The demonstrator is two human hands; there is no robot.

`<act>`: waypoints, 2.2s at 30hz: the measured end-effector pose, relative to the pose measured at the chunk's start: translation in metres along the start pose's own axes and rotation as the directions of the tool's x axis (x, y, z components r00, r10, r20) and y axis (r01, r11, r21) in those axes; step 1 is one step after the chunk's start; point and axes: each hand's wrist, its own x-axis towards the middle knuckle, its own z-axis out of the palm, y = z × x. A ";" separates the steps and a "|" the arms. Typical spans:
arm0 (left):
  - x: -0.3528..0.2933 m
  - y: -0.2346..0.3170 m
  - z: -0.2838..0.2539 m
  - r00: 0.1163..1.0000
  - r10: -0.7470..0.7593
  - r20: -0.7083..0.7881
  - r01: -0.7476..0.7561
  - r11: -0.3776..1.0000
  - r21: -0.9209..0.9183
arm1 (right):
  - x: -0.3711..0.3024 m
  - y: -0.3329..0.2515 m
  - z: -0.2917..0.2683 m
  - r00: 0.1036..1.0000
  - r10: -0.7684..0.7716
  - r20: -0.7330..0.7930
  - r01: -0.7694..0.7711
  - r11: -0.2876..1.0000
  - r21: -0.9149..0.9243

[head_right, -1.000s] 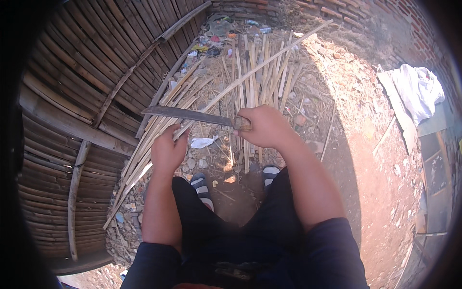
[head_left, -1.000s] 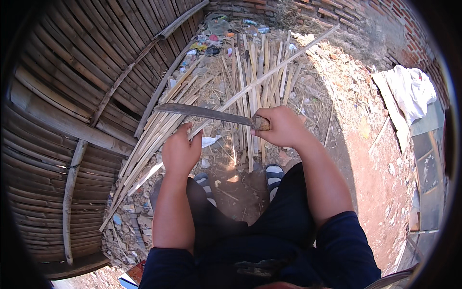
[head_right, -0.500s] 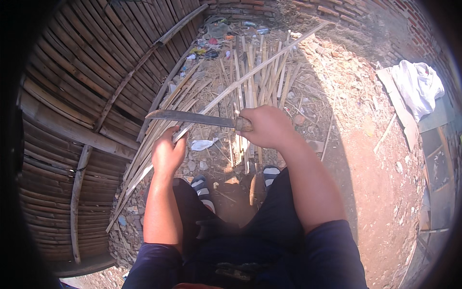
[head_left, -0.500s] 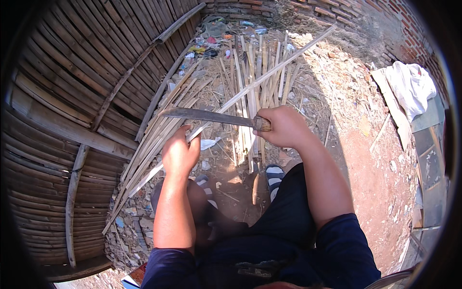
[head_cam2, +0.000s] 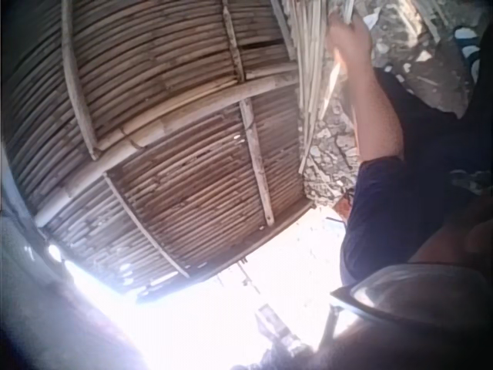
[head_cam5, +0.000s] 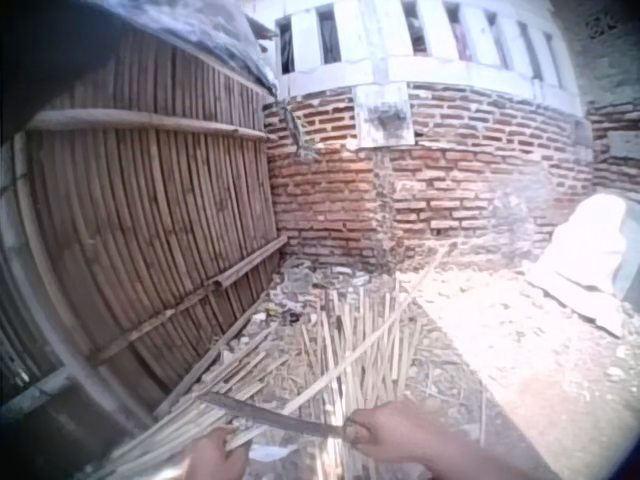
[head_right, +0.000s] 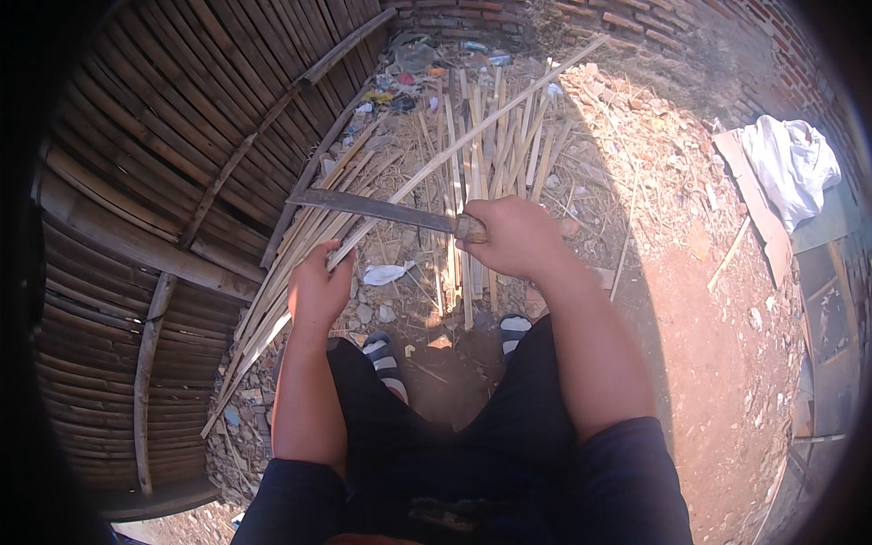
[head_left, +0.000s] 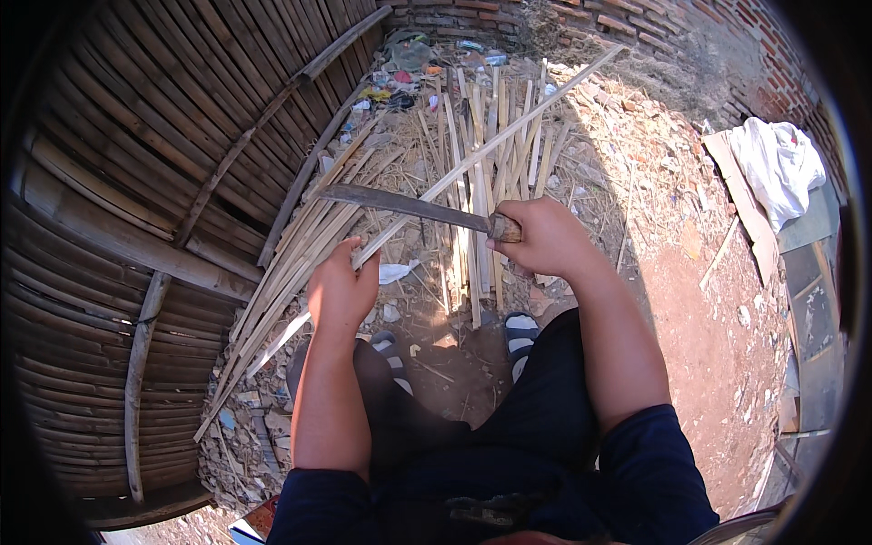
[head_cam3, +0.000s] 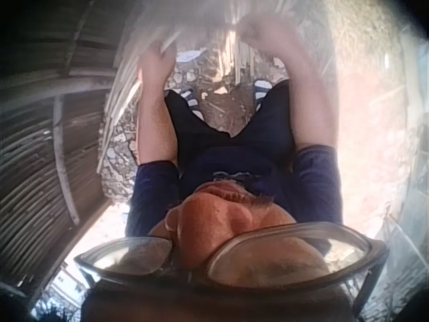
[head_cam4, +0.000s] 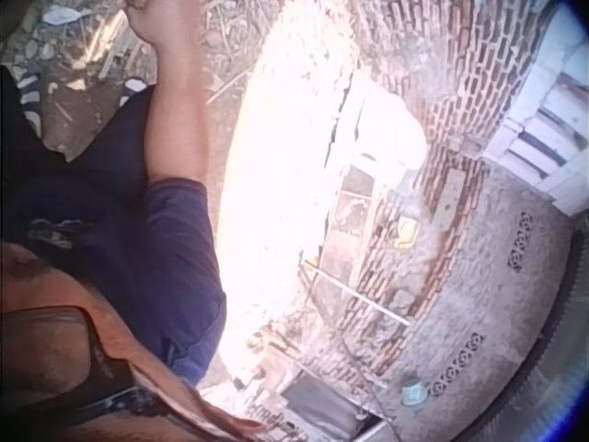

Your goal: The person shaves a thin strip of bamboo using a machete, removing outer layers and smoothing the surface by hand.

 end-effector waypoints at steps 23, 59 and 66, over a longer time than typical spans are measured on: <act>0.012 -0.028 0.001 0.957 0.167 -0.237 -0.161 0.986 0.047 | -0.004 0.016 -0.006 0.992 -0.049 -0.118 0.058 0.996 0.068; 0.011 -0.029 0.008 0.949 0.141 -0.281 -0.154 0.988 -0.025 | -0.003 -0.002 -0.004 0.996 -0.093 0.002 0.093 0.996 -0.009; 0.014 -0.037 -0.001 0.922 0.186 -0.339 -0.178 0.983 0.053 | -0.002 0.062 -0.014 0.967 0.162 -0.199 -0.096 0.948 0.303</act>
